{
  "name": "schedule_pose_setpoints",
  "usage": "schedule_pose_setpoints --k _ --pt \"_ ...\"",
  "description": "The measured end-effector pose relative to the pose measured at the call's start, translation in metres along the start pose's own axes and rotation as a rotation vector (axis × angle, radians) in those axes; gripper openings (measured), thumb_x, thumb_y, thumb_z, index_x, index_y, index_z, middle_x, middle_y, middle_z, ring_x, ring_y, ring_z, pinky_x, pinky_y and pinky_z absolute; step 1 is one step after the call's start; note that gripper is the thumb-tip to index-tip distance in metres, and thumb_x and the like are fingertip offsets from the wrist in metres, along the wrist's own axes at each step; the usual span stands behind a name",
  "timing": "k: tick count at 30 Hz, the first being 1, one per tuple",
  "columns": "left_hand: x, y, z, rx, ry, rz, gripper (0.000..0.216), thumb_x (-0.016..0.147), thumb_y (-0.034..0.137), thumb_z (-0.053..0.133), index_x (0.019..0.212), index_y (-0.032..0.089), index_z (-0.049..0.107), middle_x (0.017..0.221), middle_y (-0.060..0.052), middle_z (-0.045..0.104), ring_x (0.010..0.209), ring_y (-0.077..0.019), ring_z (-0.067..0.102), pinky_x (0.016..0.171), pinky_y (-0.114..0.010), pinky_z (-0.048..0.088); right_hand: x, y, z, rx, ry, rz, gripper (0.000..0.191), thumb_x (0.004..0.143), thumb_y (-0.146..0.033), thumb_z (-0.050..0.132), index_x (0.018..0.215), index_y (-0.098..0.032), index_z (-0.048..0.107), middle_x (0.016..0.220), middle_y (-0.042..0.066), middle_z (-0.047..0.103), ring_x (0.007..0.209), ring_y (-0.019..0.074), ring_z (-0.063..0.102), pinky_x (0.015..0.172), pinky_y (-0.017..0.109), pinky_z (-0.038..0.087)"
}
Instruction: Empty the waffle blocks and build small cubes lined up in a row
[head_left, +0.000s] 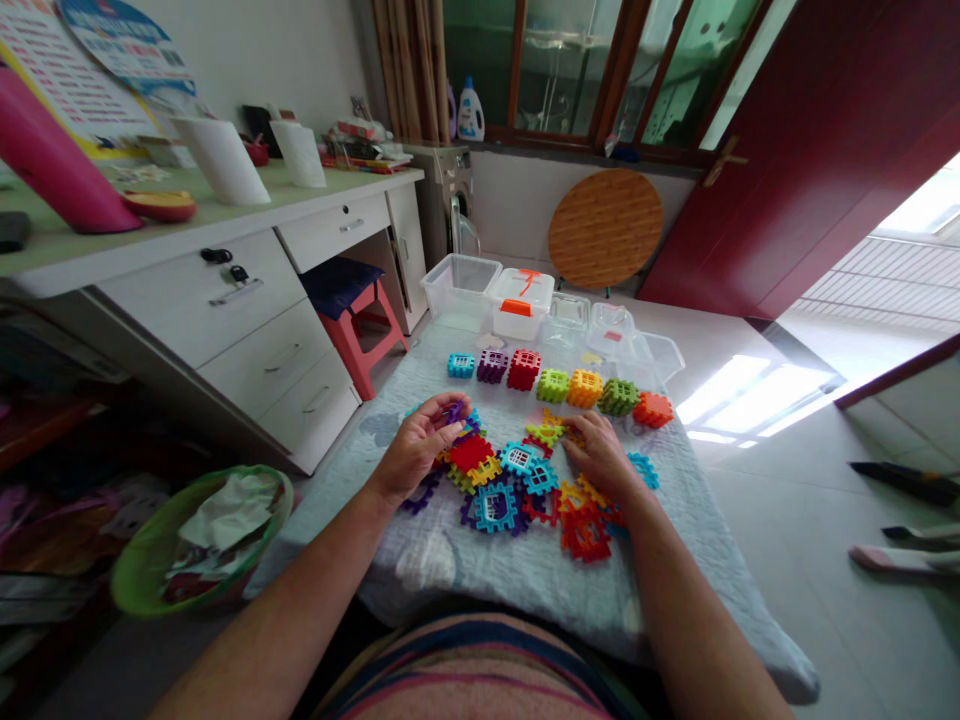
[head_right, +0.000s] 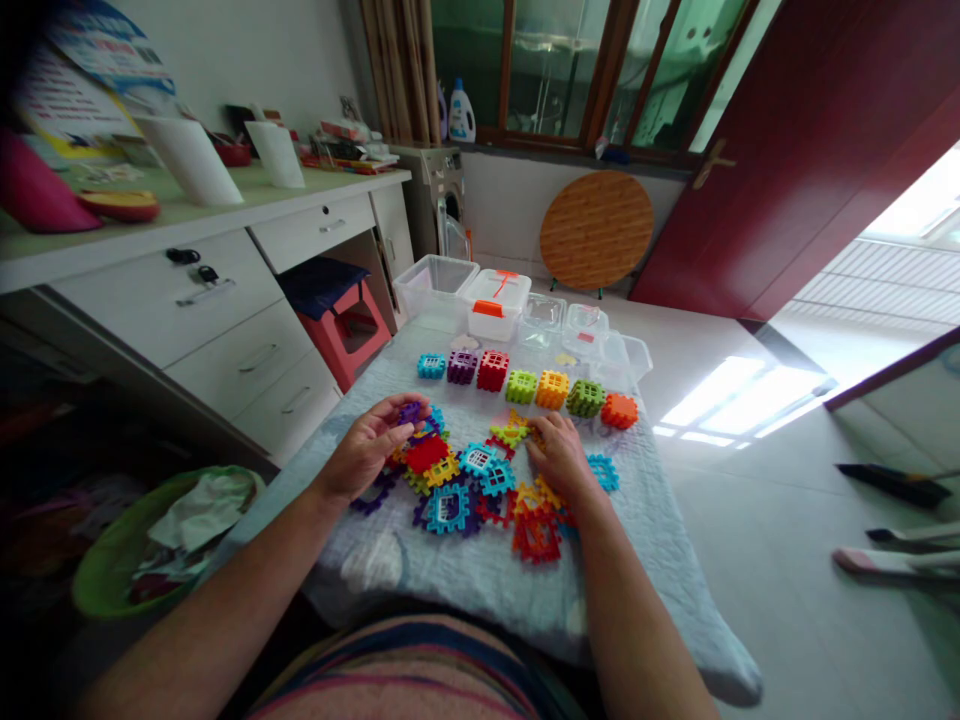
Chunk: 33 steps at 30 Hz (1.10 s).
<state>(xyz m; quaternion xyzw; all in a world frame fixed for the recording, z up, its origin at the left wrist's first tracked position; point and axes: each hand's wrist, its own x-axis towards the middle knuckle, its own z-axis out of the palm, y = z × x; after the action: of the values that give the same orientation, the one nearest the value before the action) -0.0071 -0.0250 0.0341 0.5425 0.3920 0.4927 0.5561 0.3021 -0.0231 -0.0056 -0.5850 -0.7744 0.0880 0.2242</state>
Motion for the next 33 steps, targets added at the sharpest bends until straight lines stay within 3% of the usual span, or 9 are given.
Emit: schedule_pose_setpoints --k 5,11,18,22,27,30,33 --pt "0.002 -0.008 -0.004 0.009 0.117 -0.044 0.047 0.079 0.036 0.063 0.120 0.017 0.054 0.115 -0.009 0.068 0.107 -0.0236 0.065 0.098 -0.041 0.048 0.000 0.000 0.000 0.009 -0.001 0.003 0.025 0.084 -0.023 0.055 0.107 -0.020 0.063 0.100 0.008 0.060 0.096 0.0231 0.052 0.090 0.036 0.040" --pt "0.003 -0.004 -0.011 0.165 0.115 -0.043 0.035 0.083 0.043 0.059 0.108 0.018 0.055 0.102 -0.006 0.071 0.094 -0.0224 0.067 0.088 -0.038 0.053 0.000 -0.001 -0.001 0.010 -0.011 0.012 0.026 0.084 -0.023 0.056 0.109 -0.019 0.063 0.101 0.008 0.060 0.098 0.0235 0.052 0.091 0.036 0.040" --pt "0.011 0.003 -0.016 0.648 0.131 0.146 0.030 0.090 0.035 0.045 0.112 0.020 0.058 0.112 -0.006 0.066 0.108 -0.0224 0.060 0.100 -0.037 0.043 0.000 0.000 -0.001 0.005 -0.013 0.014 0.026 0.084 -0.023 0.056 0.109 -0.019 0.064 0.102 0.008 0.061 0.097 0.0233 0.052 0.091 0.036 0.040" --pt "0.013 0.001 -0.011 0.900 -0.016 0.179 0.040 0.086 0.033 0.050 0.123 0.018 0.053 0.122 -0.011 0.062 0.115 -0.0267 0.056 0.103 -0.044 0.040 0.000 -0.001 -0.001 0.009 -0.005 0.009 0.026 0.084 -0.023 0.056 0.108 -0.020 0.064 0.102 0.008 0.061 0.096 0.0227 0.053 0.091 0.035 0.040" --pt "0.007 0.000 -0.009 0.999 -0.173 0.189 0.046 0.082 0.037 0.056 0.124 0.018 0.055 0.126 -0.012 0.059 0.118 -0.0283 0.054 0.105 -0.045 0.041 0.000 0.000 -0.001 0.008 -0.005 0.000 0.025 0.084 -0.023 0.056 0.108 -0.019 0.064 0.102 0.009 0.060 0.098 0.0234 0.053 0.092 0.036 0.040" --pt "0.003 0.009 -0.009 1.008 -0.288 0.226 0.040 0.078 0.022 0.053 0.118 0.020 0.059 0.125 -0.009 0.060 0.121 -0.0263 0.052 0.107 -0.042 0.039 0.000 0.000 0.000 0.015 -0.008 0.000 0.026 0.084 -0.023 0.056 0.109 -0.019 0.063 0.102 0.009 0.060 0.098 0.0238 0.053 0.092 0.037 0.040" --pt "0.003 0.019 -0.009 1.001 -0.408 0.235 0.049 0.069 0.008 0.045 0.114 0.020 0.061 0.122 -0.007 0.062 0.118 -0.0233 0.054 0.107 -0.040 0.039 0.000 -0.001 -0.001 0.021 -0.008 0.003 0.025 0.084 -0.023 0.056 0.108 -0.019 0.064 0.102 0.009 0.061 0.097 0.0237 0.053 0.092 0.037 0.040"
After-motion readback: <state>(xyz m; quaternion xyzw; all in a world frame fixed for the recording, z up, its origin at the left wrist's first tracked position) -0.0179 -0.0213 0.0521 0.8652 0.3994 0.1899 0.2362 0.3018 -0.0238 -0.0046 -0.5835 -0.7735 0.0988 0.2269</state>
